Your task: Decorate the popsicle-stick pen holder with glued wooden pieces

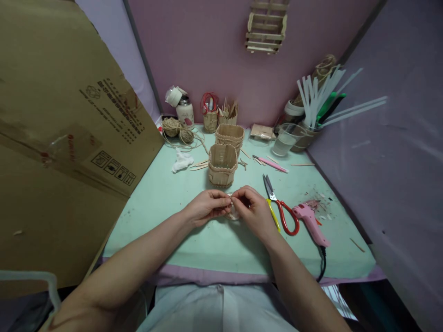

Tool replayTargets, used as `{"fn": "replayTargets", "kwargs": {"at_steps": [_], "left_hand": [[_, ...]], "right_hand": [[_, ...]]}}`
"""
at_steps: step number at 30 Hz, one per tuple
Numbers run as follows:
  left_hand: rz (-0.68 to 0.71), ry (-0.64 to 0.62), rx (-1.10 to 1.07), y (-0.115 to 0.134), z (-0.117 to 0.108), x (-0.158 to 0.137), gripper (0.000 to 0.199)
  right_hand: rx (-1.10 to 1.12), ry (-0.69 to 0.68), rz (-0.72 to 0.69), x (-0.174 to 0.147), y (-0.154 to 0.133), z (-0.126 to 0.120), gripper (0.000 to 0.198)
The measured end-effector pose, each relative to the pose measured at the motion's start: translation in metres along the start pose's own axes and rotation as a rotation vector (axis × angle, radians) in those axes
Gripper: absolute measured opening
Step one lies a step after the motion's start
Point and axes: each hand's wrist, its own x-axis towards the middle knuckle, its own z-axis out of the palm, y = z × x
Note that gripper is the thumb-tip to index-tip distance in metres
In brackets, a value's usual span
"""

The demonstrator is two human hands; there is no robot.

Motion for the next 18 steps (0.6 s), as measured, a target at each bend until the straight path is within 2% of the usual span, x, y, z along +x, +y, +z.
{"fn": "replayTargets", "kwargs": {"at_steps": [3,7,14,18], "left_hand": [[-0.025,-0.065,0.049,0.002,-0.001,0.000,0.029],[-0.002,-0.074,0.097,0.003,0.001,-0.002,0.028],[0.127,0.093,0.115,-0.001,0.013,-0.003,0.032],[0.165,0.110,0.112,-0.005,0.020,-0.004,0.032]], "right_hand": [[0.006,-0.082,-0.014,0.001,-0.001,-0.004,0.009],[0.000,-0.109,-0.007,0.001,-0.002,-0.004,0.009],[-0.010,-0.032,0.118,-0.003,-0.004,-0.002,0.007],[0.055,-0.045,0.224,-0.004,-0.002,-0.002,0.007]]}}
